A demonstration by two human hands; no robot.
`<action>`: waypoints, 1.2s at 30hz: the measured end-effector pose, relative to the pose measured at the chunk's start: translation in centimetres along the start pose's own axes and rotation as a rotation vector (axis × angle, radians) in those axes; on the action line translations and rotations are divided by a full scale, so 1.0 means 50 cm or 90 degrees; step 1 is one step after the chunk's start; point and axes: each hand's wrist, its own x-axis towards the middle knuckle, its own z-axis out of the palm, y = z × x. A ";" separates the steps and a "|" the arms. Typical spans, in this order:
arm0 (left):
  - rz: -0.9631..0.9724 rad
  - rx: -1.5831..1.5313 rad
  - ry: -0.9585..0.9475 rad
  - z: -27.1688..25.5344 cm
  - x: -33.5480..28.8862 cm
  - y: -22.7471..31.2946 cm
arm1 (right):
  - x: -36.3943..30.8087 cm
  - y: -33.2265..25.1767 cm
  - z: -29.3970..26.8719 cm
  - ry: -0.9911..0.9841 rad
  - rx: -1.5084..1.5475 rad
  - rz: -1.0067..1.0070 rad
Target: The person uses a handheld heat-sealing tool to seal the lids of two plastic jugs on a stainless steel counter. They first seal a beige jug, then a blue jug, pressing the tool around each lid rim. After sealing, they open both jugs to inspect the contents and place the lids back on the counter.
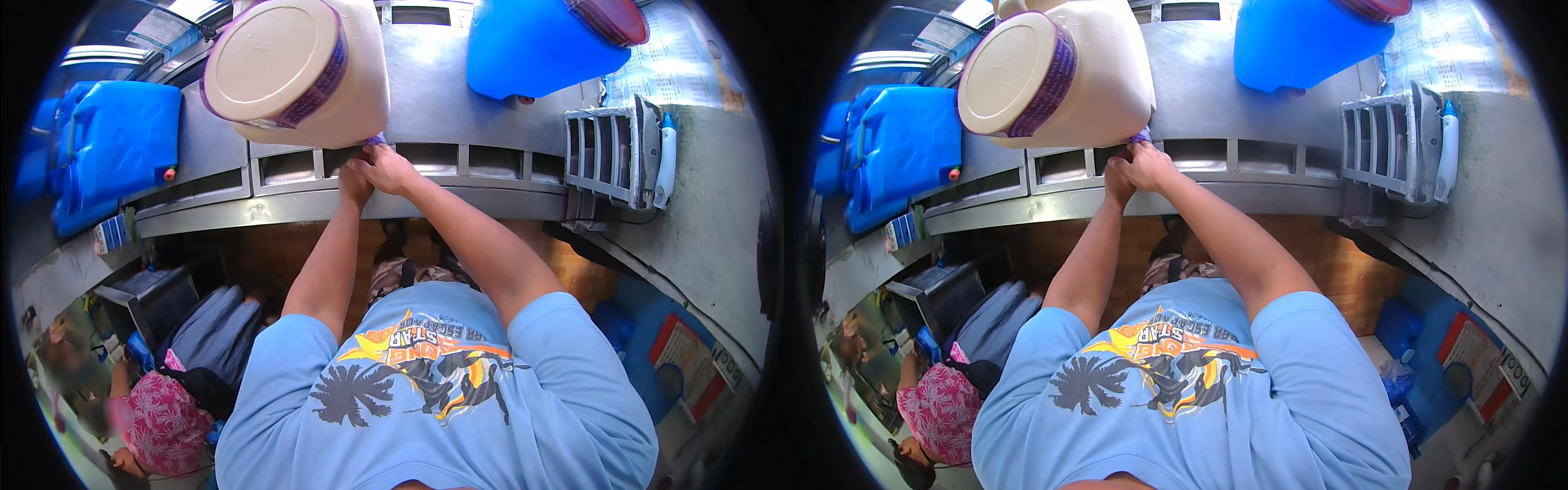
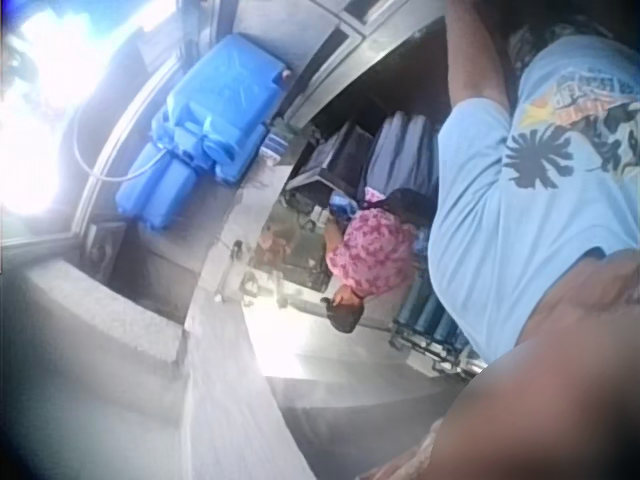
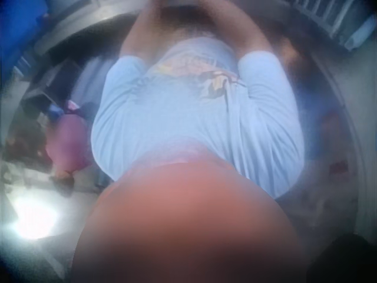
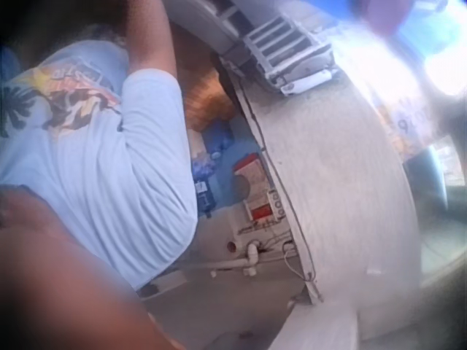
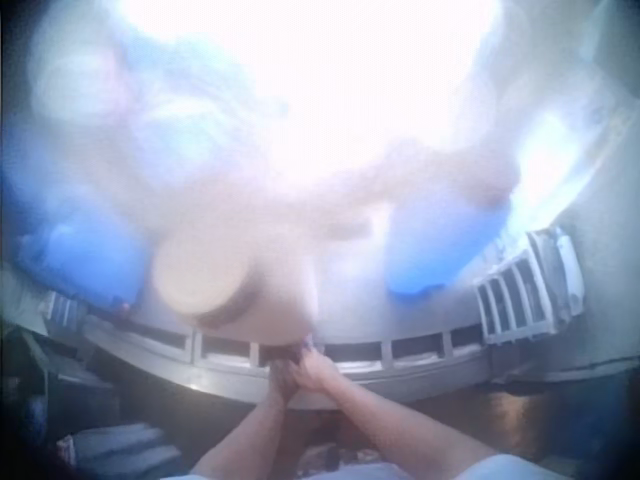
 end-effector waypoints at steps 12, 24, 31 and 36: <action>-0.406 -0.120 0.089 0.061 0.039 0.017 | -0.368 0.283 -0.444 0.591 -0.160 -0.140; -0.531 -0.169 0.036 0.078 0.061 0.033 | -0.552 0.647 -0.839 0.721 -0.349 0.192; -0.519 -0.094 0.063 0.079 0.071 0.022 | -0.557 0.634 -0.873 0.619 -0.153 0.293; -0.521 -0.240 0.075 0.091 0.063 0.023 | -0.651 0.534 -0.805 0.576 0.449 0.144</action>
